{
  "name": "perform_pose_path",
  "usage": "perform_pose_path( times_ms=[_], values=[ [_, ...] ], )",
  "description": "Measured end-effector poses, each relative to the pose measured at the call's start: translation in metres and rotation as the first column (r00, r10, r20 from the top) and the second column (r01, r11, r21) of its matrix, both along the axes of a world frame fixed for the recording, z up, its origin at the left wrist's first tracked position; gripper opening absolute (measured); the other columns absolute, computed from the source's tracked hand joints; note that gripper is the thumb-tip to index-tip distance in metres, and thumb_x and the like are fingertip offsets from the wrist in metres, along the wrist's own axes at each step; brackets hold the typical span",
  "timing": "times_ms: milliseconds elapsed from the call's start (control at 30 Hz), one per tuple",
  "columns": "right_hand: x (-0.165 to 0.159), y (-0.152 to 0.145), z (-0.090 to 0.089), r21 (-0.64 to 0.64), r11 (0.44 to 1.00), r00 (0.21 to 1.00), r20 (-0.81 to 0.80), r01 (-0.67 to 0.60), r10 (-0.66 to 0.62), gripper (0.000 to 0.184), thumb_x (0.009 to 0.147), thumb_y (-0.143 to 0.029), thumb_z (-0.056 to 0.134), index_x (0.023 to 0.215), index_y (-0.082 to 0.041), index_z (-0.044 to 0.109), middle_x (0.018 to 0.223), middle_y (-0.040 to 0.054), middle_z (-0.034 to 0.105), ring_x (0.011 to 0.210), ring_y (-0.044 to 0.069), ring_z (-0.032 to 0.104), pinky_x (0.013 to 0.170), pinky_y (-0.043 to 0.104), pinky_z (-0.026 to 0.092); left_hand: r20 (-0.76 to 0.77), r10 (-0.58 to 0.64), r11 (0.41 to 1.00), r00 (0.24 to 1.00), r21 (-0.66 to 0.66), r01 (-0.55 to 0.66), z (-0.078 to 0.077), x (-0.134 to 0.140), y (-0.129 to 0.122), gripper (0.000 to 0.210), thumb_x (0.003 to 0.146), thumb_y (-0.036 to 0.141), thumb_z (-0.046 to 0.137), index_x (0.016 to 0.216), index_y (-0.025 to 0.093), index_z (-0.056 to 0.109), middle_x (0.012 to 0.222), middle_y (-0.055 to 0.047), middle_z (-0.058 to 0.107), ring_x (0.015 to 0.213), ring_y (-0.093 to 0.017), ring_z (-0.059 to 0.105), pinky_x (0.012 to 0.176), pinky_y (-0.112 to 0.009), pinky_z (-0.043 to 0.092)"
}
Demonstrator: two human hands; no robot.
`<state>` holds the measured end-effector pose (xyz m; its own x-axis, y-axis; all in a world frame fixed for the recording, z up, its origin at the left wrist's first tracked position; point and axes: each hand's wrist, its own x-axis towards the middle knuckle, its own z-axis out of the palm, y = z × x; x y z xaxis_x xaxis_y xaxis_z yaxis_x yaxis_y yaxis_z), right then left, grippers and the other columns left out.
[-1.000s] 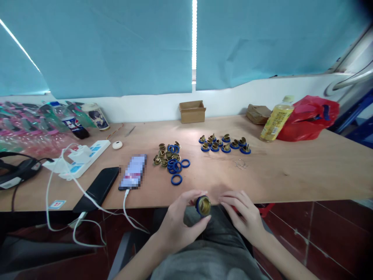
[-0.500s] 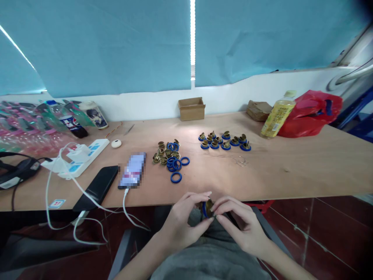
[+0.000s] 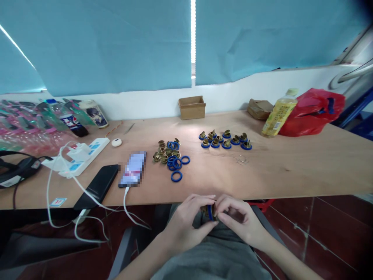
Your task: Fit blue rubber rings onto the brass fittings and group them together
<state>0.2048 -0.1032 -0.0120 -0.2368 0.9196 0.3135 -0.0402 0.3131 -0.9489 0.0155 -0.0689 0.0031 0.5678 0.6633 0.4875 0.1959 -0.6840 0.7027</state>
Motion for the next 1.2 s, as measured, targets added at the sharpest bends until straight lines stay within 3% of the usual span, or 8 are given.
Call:
perform_pose_path(
  times_ms=[467, 733, 967, 1200],
  values=[
    [-0.0010, 0.0012, 0.0027, 0.115, 0.992, 0.994, 0.097, 0.048, -0.059, 0.010, 0.090, -0.019, 0.057, 0.081, -0.020, 0.062, 0.081, 0.0035, 0.061, 0.079, 0.017, 0.060, 0.073, 0.032, 0.049, -0.007, 0.011, 0.999, 1.000, 0.038, -0.011, -0.0008, 0.0000, 0.0004, 0.042, 0.076, 0.009, 0.071, 0.113, 0.021, 0.055, 0.112, -0.009, 0.068, 0.103, -0.022, 0.065, 0.090, -0.037, 0.055],
    [0.0018, -0.0003, -0.0014, 0.235, 0.966, 0.946, 0.272, 0.110, -0.173, 0.005, 0.086, -0.016, 0.061, 0.084, -0.021, 0.061, 0.097, 0.0054, 0.054, 0.094, 0.019, 0.058, 0.084, 0.032, 0.049, -0.005, 0.013, 0.997, 1.000, 0.074, -0.013, 0.0010, 0.0011, 0.0007, 0.037, 0.078, 0.010, 0.070, 0.111, 0.021, 0.056, 0.113, -0.008, 0.067, 0.105, -0.020, 0.064, 0.092, -0.035, 0.054],
    [0.0028, -0.0003, -0.0016, 0.267, 0.959, 0.910, 0.367, 0.096, -0.194, 0.004, 0.087, -0.018, 0.060, 0.086, -0.021, 0.057, 0.108, 0.0079, 0.054, 0.108, 0.021, 0.056, 0.093, 0.033, 0.047, -0.014, 0.003, 0.998, 1.000, 0.067, -0.002, -0.0003, 0.0002, 0.0017, 0.035, 0.080, 0.008, 0.066, 0.110, 0.020, 0.056, 0.115, -0.009, 0.067, 0.107, -0.021, 0.064, 0.092, -0.037, 0.054],
    [0.0024, 0.0000, -0.0053, 0.285, 0.953, 0.897, 0.390, 0.100, -0.211, 0.007, 0.087, -0.016, 0.060, 0.086, -0.022, 0.056, 0.100, 0.0059, 0.062, 0.104, 0.020, 0.060, 0.089, 0.030, 0.049, -0.022, -0.001, 0.994, 1.000, 0.112, 0.003, -0.0046, 0.0003, 0.0046, 0.039, 0.083, 0.010, 0.063, 0.120, 0.021, 0.055, 0.116, -0.009, 0.067, 0.108, -0.022, 0.063, 0.092, -0.039, 0.055]
  ],
)
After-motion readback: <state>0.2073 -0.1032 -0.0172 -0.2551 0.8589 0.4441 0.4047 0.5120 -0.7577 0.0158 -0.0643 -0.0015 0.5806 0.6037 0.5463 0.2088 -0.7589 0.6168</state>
